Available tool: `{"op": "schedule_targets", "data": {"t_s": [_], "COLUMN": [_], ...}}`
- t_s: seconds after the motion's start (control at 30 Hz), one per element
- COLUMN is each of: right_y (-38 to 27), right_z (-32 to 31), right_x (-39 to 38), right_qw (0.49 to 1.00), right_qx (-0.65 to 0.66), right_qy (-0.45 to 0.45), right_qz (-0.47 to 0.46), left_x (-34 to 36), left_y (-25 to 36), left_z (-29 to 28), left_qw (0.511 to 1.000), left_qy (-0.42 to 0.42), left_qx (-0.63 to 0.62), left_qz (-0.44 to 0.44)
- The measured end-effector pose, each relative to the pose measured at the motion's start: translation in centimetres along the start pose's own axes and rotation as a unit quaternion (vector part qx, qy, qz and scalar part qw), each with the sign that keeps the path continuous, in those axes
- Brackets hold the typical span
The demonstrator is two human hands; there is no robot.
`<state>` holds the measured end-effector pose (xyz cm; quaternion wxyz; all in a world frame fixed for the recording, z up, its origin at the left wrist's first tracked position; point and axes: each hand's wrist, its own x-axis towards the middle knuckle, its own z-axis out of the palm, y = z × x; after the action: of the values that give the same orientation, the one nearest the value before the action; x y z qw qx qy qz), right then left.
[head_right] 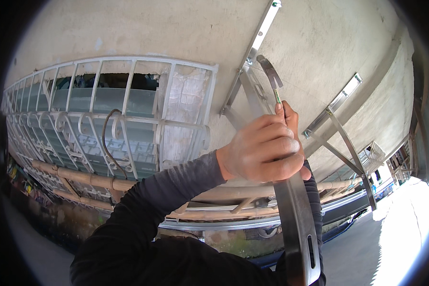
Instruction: The person installs metal brackets onto a concrete wall using a hammer, a corded drill, and a cordless impact driver. They insert wall anchors, position the brackets, and fasten them with screws. The person also climbs a ladder to reach higher sections of the wall.
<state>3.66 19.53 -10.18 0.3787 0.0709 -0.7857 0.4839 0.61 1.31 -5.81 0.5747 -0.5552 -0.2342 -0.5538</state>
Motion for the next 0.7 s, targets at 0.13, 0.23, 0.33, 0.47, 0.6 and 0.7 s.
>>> {"op": "schedule_targets", "data": {"t_s": [0.13, 0.23, 0.33, 0.47, 0.6, 0.7], "right_y": [-4.3, -6.9, -6.9, -3.5, 1.7, 5.8], "right_z": [1.6, 2.2, 2.2, 0.8, -1.3, -2.3], "right_x": [0.3, -0.9, -1.5, -3.0, -5.7, -8.6], "right_qw": [0.999, 0.999, 0.999, 0.999, 0.999, 0.997], "right_qx": [0.018, 0.02, 0.023, 0.026, 0.027, 0.027], "right_qy": [-0.029, -0.037, -0.027, 0.002, 0.033, 0.049], "right_qz": [-0.004, -0.014, -0.026, -0.022, 0.016, 0.061], "left_x": [-0.1, -0.2, -0.4, -0.6, -0.7, -0.6], "left_y": [-0.3, -0.4, -0.4, -0.2, -0.4, -0.5], "left_z": [0.2, 0.5, 0.4, 0.0, -0.6, -0.8], "left_qw": [1.0, 1.0, 1.0, 1.0, 0.998, 0.998], "left_qy": [0.007, 0.022, 0.015, -0.015, -0.053, -0.058], "left_qx": [-0.004, -0.009, 0.0, -0.021, -0.031, -0.03], "left_qz": [0.013, 0.012, 0.013, -0.012, -0.018, -0.022]}}
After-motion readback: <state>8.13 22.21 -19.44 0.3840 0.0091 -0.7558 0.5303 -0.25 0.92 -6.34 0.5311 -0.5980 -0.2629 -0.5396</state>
